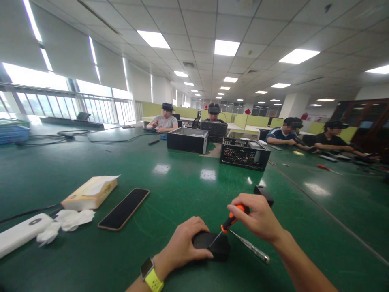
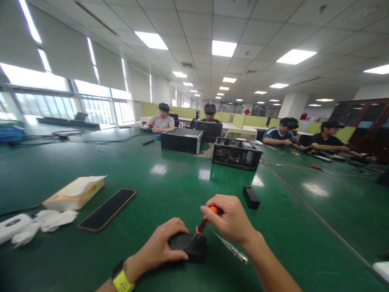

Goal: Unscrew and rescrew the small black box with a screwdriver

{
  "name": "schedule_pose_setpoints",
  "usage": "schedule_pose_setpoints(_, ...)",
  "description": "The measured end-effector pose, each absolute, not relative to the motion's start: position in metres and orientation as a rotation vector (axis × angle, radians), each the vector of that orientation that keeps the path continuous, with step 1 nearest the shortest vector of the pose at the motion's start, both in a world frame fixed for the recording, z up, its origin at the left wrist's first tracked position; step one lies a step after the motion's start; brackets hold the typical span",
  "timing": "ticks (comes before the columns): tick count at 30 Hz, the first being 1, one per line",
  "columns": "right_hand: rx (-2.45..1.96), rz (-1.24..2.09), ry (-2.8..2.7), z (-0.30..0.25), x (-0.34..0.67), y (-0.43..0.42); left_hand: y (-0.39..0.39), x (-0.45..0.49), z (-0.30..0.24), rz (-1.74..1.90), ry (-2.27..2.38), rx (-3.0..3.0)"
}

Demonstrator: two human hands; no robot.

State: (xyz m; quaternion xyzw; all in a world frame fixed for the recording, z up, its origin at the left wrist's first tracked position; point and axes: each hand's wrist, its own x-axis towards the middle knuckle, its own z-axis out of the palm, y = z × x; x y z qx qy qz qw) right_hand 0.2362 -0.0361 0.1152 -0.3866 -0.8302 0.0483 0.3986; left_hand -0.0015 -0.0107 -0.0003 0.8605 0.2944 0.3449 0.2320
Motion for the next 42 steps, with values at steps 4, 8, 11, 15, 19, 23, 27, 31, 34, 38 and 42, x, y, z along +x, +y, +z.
schedule_pose_setpoints(4, -0.985, 0.129, -2.103, 0.1161, 0.2373, -0.0354, -0.0096, -0.0022, -0.0011, 0.942, 0.804, 2.370)
schedule_pose_setpoints(8, -0.991, 0.118, -2.105, 0.1164, 0.2384, -0.0354, -0.0097, -0.0028, -0.0023, 0.939, 0.804, 2.378)
schedule_pose_setpoints(11, -0.995, 0.118, -2.101, 0.1166, 0.2385, -0.0357, -0.0100, -0.0028, -0.0017, 0.937, 0.807, 2.379)
schedule_pose_setpoints(15, -0.983, 0.128, -2.097, 0.1170, 0.2383, -0.0358, -0.0103, -0.0025, 0.0002, 0.929, 0.811, 2.374)
schedule_pose_setpoints(19, -0.982, 0.144, -2.099, 0.1167, 0.2385, -0.0349, -0.0101, -0.0022, 0.0000, 0.930, 0.815, 2.376)
schedule_pose_setpoints(23, -0.968, 0.131, -2.105, 0.1158, 0.2383, -0.0339, -0.0106, -0.0019, -0.0009, 0.931, 0.815, 2.376)
schedule_pose_setpoints(27, -0.968, 0.123, -2.098, 0.1152, 0.2381, -0.0333, -0.0117, -0.0017, 0.0002, 0.926, 0.815, 2.373)
schedule_pose_setpoints(31, -0.983, 0.143, -2.076, 0.1142, 0.2386, -0.0318, -0.0116, -0.0017, 0.0012, 0.930, 0.807, 2.362)
schedule_pose_setpoints(34, -0.988, 0.158, -2.071, 0.1133, 0.2387, -0.0306, -0.0107, -0.0016, 0.0011, 0.933, 0.807, 2.363)
schedule_pose_setpoints(38, -0.992, 0.159, -2.082, 0.1135, 0.2385, -0.0307, -0.0105, -0.0020, 0.0010, 0.932, 0.811, 2.369)
schedule_pose_setpoints(42, -0.962, 0.206, -2.133, 0.1176, 0.2405, -0.0345, -0.0110, -0.0027, 0.0005, 0.934, 0.805, 2.375)
